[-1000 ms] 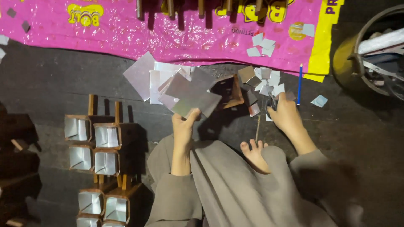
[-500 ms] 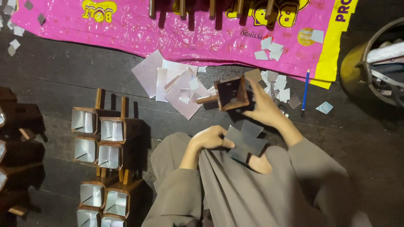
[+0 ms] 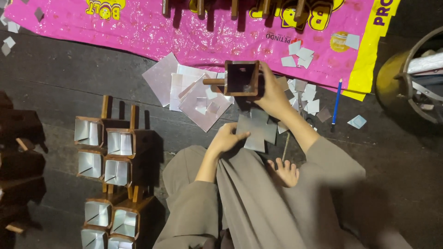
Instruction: The person is crafting wooden boxes by marking and cutting reflective sheets to size and then fitting them into the wooden frames.
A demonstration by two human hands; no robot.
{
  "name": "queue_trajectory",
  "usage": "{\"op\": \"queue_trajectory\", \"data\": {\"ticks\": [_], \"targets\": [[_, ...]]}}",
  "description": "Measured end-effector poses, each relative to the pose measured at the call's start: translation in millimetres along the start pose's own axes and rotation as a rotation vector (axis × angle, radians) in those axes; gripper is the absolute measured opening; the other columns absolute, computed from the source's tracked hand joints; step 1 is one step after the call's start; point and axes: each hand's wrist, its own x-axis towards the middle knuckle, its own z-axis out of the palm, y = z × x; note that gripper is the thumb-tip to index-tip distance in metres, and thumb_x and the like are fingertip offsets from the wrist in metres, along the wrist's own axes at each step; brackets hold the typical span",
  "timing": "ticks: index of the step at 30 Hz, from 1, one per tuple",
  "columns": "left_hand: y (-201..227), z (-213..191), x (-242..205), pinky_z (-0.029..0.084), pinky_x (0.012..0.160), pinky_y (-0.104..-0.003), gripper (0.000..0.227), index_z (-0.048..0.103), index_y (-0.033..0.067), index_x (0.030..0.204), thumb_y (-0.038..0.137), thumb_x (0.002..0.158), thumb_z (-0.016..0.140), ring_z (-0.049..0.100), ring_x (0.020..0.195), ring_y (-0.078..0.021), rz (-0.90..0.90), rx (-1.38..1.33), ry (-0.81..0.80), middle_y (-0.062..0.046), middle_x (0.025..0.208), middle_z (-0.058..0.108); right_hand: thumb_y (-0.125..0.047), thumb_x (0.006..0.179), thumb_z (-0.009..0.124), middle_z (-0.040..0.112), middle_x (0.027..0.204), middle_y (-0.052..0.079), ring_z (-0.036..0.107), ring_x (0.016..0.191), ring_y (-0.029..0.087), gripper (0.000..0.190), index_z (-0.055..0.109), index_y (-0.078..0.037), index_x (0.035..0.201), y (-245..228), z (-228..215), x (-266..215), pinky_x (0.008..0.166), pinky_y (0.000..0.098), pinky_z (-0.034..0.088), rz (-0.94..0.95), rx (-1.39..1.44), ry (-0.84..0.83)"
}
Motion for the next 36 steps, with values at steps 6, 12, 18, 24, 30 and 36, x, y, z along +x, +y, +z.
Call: {"op": "queue_trajectory", "data": {"ticks": [6, 12, 18, 24, 30, 36], "targets": [[-40.3, 16.1, 31.7, 0.056, 0.088, -0.044, 0.042, 0.079, 0.0094, 0.105, 0.044, 0.082, 0.084, 0.073, 0.103, -0.0347, -0.016, -0.097, 0.084, -0.017, 0.098, 0.077, -0.008, 0.081, 0.083, 0.058, 0.114, 0.018, 0.066, 0.108, 0.041, 0.052, 0.059, 0.002, 0.125, 58.9, -25.1, -70.7, 0.084, 0.0404, 0.062, 0.169, -0.216, 0.142], [-5.8, 10.9, 13.2, 0.047, 0.103, -0.057, 0.074, 0.060, -0.0071, 0.124, 0.040, 0.075, 0.088, 0.058, 0.125, -0.0504, -0.086, -0.061, 0.051, -0.034, 0.123, 0.065, -0.020, 0.081, 0.084, 0.055, 0.121, 0.016, 0.062, 0.117, 0.038, 0.052, 0.065, -0.005, 0.126, 80.6, -23.9, -113.8, 0.094, 0.0435, 0.058, 0.102, -0.489, 0.009], [-35.9, 24.4, 39.8, 0.062, 0.073, -0.037, 0.035, 0.060, 0.0035, 0.118, 0.011, 0.089, 0.078, 0.076, 0.077, -0.0258, 0.015, -0.376, 0.162, -0.017, 0.087, 0.072, -0.009, 0.079, 0.084, 0.062, 0.111, 0.026, 0.067, 0.107, 0.046, 0.065, 0.054, 0.004, 0.135, 73.8, -22.2, -95.7, 0.086, 0.0494, 0.059, 0.271, -0.383, 0.065], [-13.7, 31.1, 21.2, 0.051, 0.099, -0.054, 0.053, 0.066, 0.0041, 0.120, 0.029, 0.078, 0.086, 0.065, 0.119, -0.0442, -0.085, -0.082, 0.101, -0.028, 0.114, 0.071, -0.002, 0.083, 0.082, 0.066, 0.096, 0.020, 0.070, 0.087, 0.040, 0.031, 0.069, 0.003, 0.111, 82.5, -15.9, -113.0, 0.067, 0.0394, 0.058, 0.132, -0.299, 0.355], [-16.9, 27.9, 30.8, 0.063, 0.069, -0.036, 0.038, 0.064, -0.0043, 0.111, 0.012, 0.083, 0.083, 0.070, 0.081, -0.0274, -0.064, -0.456, -0.026, -0.021, 0.088, 0.065, -0.022, 0.088, 0.078, 0.066, 0.094, 0.007, 0.071, 0.085, 0.027, 0.031, 0.067, -0.010, 0.114, 79.5, 12.9, -121.4, 0.067, 0.0337, 0.058, -0.038, -0.483, 0.245], [-26.9, 29.6, 32.2, 0.065, 0.069, -0.036, 0.039, 0.060, -0.0033, 0.110, 0.001, 0.079, 0.084, 0.071, 0.080, -0.0273, -0.098, -0.653, -0.093, -0.021, 0.089, 0.066, -0.032, 0.079, 0.087, 0.059, 0.109, 0.008, 0.065, 0.098, 0.029, 0.038, 0.073, -0.017, 0.111, 51.7, 24.6, -117.2, 0.082, 0.0397, 0.052, -0.271, -0.510, 0.110]]}}
